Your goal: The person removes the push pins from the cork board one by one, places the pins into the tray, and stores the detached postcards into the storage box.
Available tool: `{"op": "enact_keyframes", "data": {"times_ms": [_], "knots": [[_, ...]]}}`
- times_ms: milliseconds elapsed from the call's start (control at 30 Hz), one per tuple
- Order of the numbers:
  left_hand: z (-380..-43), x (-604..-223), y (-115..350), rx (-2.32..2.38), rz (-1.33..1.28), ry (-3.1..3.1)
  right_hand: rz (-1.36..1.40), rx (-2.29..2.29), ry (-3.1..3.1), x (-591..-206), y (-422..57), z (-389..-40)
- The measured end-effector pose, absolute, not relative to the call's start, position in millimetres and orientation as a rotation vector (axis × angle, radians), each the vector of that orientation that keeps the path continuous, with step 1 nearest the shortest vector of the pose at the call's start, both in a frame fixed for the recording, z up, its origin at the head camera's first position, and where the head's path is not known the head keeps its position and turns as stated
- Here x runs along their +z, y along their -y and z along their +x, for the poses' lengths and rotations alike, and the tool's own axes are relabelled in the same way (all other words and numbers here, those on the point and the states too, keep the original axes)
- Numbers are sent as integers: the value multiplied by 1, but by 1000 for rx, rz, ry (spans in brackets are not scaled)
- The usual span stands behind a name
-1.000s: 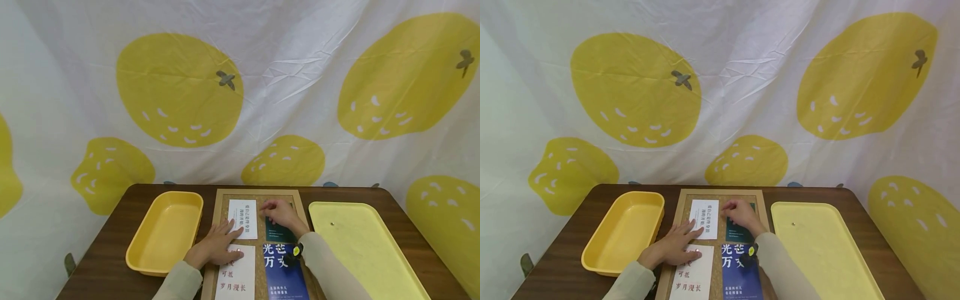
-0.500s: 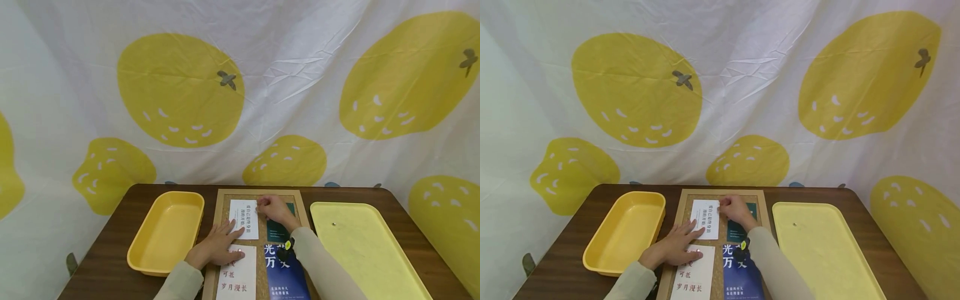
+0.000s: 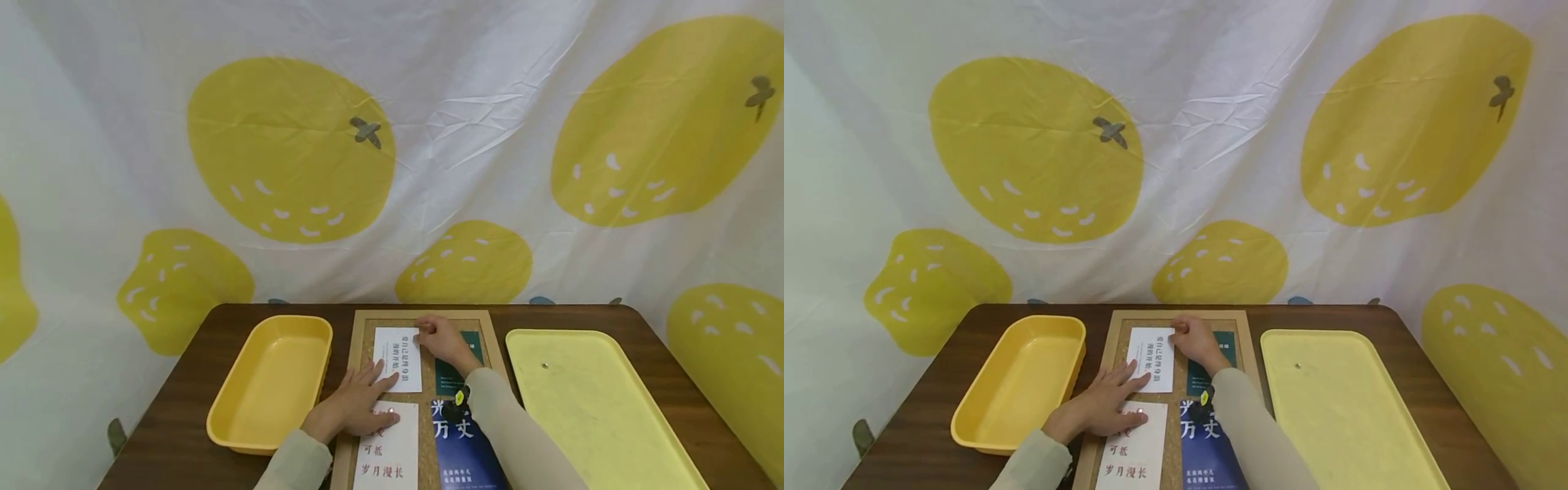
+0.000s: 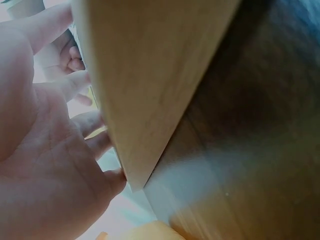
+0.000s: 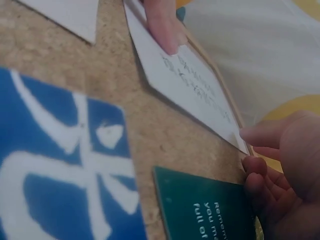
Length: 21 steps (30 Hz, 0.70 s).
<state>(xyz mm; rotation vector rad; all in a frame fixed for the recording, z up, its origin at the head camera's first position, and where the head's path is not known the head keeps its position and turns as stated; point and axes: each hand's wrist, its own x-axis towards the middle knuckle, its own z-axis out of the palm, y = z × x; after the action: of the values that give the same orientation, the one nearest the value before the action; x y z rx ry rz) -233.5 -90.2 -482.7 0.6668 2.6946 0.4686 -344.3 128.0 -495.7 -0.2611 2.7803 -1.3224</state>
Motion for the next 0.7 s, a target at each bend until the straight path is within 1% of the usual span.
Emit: {"op": "enact_keyframes", "data": {"times_ms": [700], "knots": [[-233,-483,89,472,677,-2702,-296,-1248,-2861,-498,-125,-344]]}}
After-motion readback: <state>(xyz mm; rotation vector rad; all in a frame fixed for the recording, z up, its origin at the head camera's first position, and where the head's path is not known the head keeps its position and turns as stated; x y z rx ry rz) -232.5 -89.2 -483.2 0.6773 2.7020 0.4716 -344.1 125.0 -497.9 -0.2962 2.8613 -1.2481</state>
